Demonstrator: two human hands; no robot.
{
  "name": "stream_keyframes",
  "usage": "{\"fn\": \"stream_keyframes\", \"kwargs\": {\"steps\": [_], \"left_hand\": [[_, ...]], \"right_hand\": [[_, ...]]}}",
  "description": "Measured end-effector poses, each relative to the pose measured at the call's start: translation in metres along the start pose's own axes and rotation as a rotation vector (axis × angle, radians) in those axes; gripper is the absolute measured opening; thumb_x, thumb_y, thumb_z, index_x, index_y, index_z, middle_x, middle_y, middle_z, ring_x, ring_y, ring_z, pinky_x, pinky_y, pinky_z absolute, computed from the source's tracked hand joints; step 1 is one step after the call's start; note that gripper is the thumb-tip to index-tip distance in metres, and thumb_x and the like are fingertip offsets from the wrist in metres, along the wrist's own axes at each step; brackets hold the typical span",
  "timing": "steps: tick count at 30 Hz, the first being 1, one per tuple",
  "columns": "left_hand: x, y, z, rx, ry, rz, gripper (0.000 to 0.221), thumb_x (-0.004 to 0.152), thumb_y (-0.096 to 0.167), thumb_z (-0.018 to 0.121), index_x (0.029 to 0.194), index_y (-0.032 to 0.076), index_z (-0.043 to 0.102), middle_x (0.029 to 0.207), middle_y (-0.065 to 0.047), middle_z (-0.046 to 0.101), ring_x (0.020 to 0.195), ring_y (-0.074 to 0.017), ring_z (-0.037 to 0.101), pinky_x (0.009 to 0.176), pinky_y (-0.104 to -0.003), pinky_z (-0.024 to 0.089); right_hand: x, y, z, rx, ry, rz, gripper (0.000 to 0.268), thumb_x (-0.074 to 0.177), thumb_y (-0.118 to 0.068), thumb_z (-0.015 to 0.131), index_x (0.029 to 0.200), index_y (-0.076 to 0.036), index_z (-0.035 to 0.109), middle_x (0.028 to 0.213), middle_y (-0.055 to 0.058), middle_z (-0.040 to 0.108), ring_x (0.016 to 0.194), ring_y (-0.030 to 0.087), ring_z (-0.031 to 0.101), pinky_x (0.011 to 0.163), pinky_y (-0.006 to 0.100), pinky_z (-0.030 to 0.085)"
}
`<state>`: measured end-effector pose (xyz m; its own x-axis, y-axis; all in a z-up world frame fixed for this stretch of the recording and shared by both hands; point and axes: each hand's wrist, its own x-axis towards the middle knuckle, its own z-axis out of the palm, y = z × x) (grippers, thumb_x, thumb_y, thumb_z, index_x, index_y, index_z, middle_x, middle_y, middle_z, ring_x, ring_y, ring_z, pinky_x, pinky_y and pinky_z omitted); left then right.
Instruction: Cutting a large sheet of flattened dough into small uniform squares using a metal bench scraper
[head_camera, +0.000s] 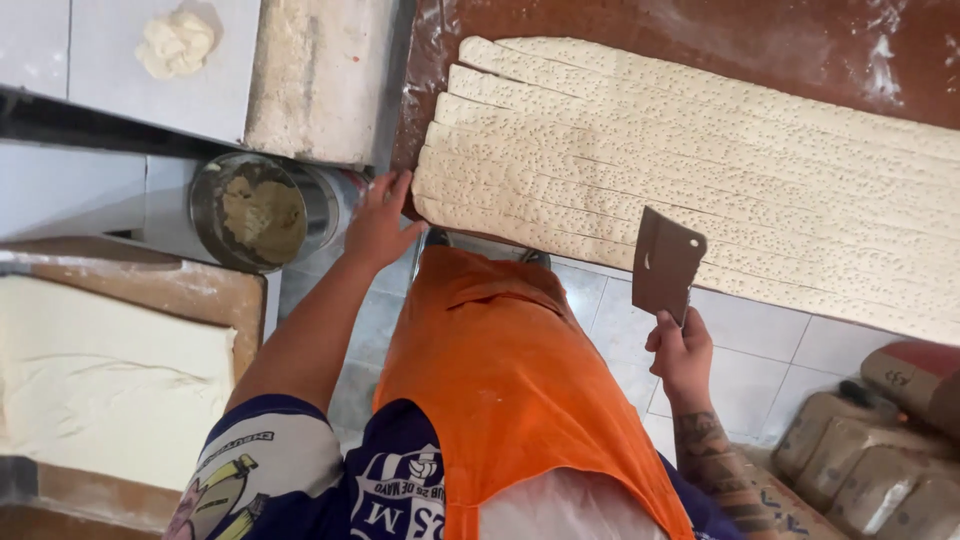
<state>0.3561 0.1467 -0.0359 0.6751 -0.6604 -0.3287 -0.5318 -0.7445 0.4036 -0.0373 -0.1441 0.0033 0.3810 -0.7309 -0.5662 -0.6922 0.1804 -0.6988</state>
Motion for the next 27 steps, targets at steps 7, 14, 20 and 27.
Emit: {"fn": "stream_keyframes", "kwargs": {"steps": [7,14,20,27], "left_hand": [[0.051,-0.06,0.027,0.268,0.073,0.445,0.09,0.09,0.056,0.071,0.163,0.019,0.033,0.169,-0.016,0.022,0.153,-0.0409,0.025,0.105,-0.061,0.047],[0.078,-0.077,0.037,-0.004,0.162,0.651,0.093,0.086,0.054,0.08,0.158,0.011,0.04,0.165,-0.021,0.027,0.152,-0.0461,0.024,0.116,-0.067,0.029],[0.135,-0.019,0.041,-0.24,0.222,0.213,0.065,0.096,0.036,0.071,0.153,0.02,0.044,0.147,-0.009,0.044,0.136,-0.0382,0.045,0.105,-0.062,0.042],[0.208,0.057,-0.003,-0.425,0.123,-0.439,0.058,0.09,0.049,0.071,0.133,0.013,0.061,0.132,-0.014,0.065,0.127,-0.0395,0.055,0.102,-0.061,0.04]], "right_hand": [[-0.052,-0.102,0.091,0.009,0.045,0.059,0.042,0.105,-0.022,0.049,0.069,-0.006,0.063,0.037,0.014,0.055,0.032,0.028,0.059,0.045,0.034,0.053],[-0.053,-0.203,0.243,-0.005,0.058,0.043,0.045,0.092,-0.009,0.046,0.136,0.003,0.047,0.065,0.011,0.066,0.058,0.026,0.07,0.067,0.041,0.057],[-0.063,-0.228,0.28,0.0,0.117,-0.006,0.059,0.091,-0.005,0.043,0.149,0.006,0.041,0.063,0.009,0.065,0.055,0.023,0.069,0.065,0.039,0.058],[-0.109,-0.225,0.285,0.171,0.256,0.401,0.043,0.082,-0.012,0.044,0.124,-0.009,0.056,0.062,0.006,0.058,0.05,0.018,0.054,0.057,0.034,0.049]]}}
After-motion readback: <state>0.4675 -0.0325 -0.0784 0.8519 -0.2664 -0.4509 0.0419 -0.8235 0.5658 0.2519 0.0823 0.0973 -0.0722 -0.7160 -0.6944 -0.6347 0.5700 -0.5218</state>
